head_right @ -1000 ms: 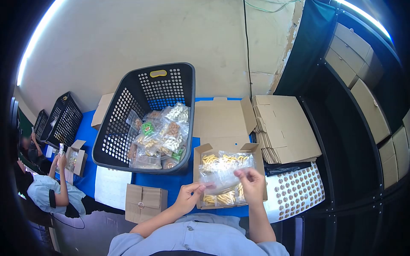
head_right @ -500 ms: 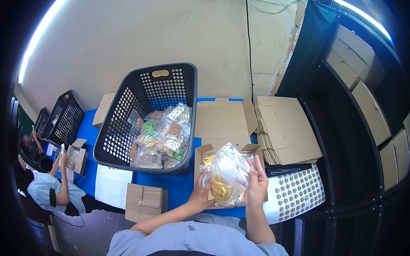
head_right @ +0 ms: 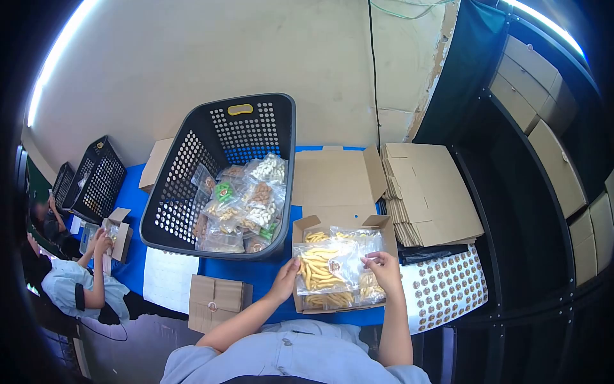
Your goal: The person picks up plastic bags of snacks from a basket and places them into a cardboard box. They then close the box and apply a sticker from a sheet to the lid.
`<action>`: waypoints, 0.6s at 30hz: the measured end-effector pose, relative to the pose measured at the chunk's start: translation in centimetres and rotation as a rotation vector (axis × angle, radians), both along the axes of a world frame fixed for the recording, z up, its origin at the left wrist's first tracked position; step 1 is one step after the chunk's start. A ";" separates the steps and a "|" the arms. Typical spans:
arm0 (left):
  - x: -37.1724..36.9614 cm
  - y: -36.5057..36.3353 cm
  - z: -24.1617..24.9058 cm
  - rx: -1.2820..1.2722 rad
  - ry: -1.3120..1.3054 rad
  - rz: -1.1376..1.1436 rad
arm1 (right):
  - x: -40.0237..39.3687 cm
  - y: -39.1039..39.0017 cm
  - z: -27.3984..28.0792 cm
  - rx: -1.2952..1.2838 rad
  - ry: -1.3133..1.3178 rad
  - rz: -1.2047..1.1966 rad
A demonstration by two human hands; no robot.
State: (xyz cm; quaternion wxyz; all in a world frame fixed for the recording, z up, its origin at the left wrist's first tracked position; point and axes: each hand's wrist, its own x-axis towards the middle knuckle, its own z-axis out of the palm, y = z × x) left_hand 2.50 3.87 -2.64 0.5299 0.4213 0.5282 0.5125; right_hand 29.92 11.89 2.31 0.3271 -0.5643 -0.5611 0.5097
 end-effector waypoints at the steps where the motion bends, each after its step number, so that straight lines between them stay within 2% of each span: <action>1: -0.2 0.3 0.6 0.006 -0.036 -0.032 | 0.1 0.5 -0.8 0.000 0.001 0.001; 3: -0.3 0.8 2.5 -0.065 -0.079 -0.002 | 0.1 1.3 -2.3 0.072 0.135 -0.064; 5: -0.3 1.0 4.4 -0.207 -0.165 0.050 | -0.1 2.5 -3.5 0.107 0.047 -0.092; 7: -1.3 1.6 1.6 -0.221 -0.109 0.014 | -0.5 4.0 -5.3 0.146 -0.041 -0.127; 9: -1.9 1.4 0.4 0.121 0.763 -0.037 | -1.3 5.4 -7.5 0.151 -0.213 -0.108; 10: -1.9 1.3 1.3 0.125 0.764 -0.038 | -1.8 5.8 -8.5 0.135 -0.256 -0.138; 12: -1.8 0.5 3.4 -0.007 0.599 -0.184 | -2.5 6.9 -11.2 0.157 -0.307 -0.152; 14: -1.9 -0.1 4.7 -0.023 0.590 -0.244 | -2.8 8.1 -13.9 0.162 -0.325 -0.155; 18: -2.4 -1.5 7.3 -0.018 0.577 -0.329 | -3.9 8.9 -14.2 0.233 -0.400 -0.172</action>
